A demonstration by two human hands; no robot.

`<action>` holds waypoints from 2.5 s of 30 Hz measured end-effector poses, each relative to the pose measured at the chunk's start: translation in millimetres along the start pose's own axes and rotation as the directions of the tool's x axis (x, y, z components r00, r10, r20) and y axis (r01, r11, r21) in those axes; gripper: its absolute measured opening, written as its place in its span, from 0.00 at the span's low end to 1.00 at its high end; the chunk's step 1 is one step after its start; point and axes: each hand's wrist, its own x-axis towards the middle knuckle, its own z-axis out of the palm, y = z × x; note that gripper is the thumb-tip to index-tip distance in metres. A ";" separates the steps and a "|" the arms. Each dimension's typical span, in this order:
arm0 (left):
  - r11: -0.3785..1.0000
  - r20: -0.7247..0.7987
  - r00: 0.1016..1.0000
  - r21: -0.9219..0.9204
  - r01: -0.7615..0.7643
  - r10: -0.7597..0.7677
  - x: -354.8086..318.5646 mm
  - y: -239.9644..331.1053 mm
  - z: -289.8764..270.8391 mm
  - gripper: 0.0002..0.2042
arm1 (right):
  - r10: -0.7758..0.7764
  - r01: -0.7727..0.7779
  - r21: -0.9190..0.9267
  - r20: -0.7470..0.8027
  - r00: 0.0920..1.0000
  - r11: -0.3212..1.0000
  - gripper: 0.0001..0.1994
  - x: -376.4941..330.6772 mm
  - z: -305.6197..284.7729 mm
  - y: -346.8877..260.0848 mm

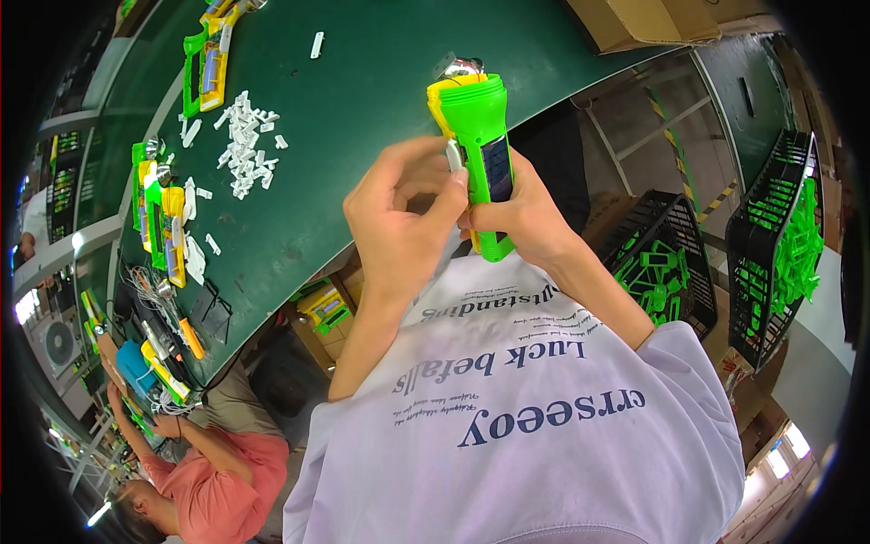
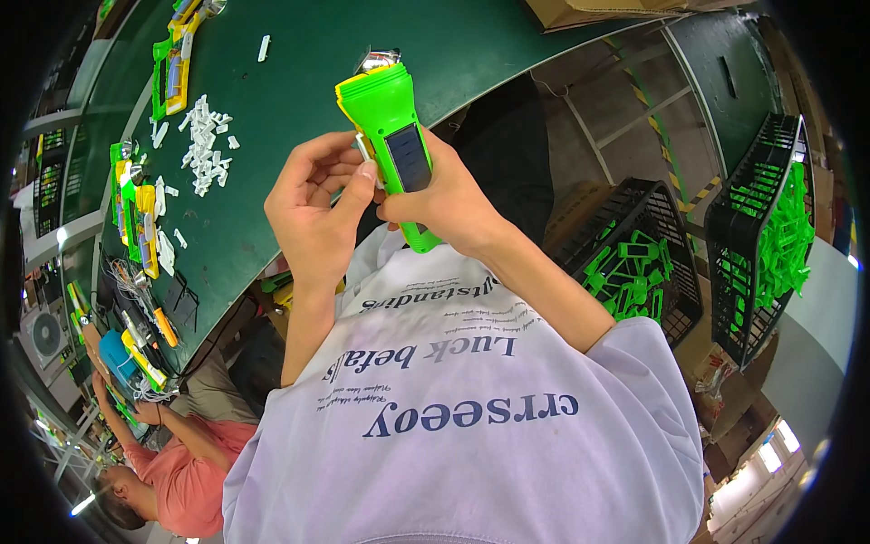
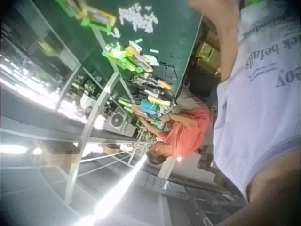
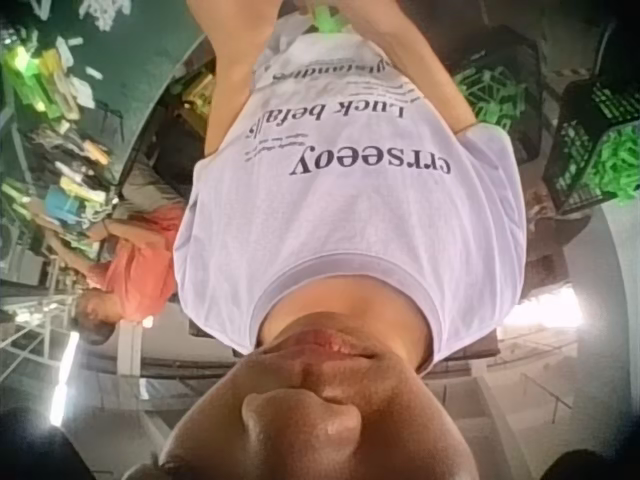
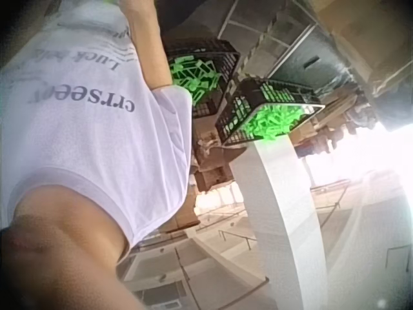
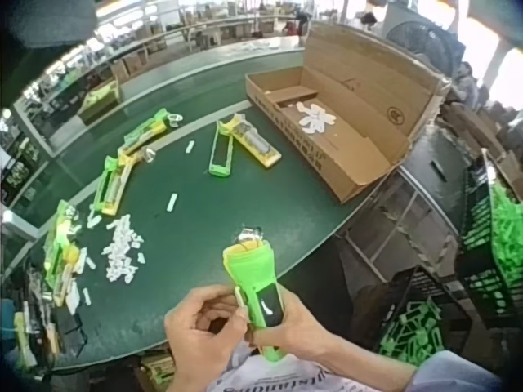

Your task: The person assembles flashlights by fitting casing halves together and testing their switches, installs solar panels into plastic frames by hand, and gathers plastic switch components on the workbench.

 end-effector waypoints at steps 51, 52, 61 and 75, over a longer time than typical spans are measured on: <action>0.976 -0.025 0.976 0.021 0.217 -0.216 -8.4 -6.4 7.3 0.17 | -0.259 0.122 -0.594 -0.152 0.954 0.795 0.17 -2.4 5.9 37.7; 0.988 0.016 0.988 -0.012 0.152 -0.151 -9.1 -7.0 8.5 0.19 | -0.342 0.133 -0.681 -0.182 0.922 0.720 0.18 -2.2 6.0 40.4; 0.984 0.017 0.990 -0.107 0.143 -0.142 -0.3 -5.7 10.2 0.25 | -0.353 0.178 -0.655 -0.144 0.925 0.734 0.20 -1.8 10.5 39.2; 0.927 -0.011 0.990 -0.351 0.130 -0.142 -3.6 -6.1 9.7 0.23 | -0.496 0.282 -0.795 -0.027 0.868 0.538 0.28 -2.9 11.5 32.7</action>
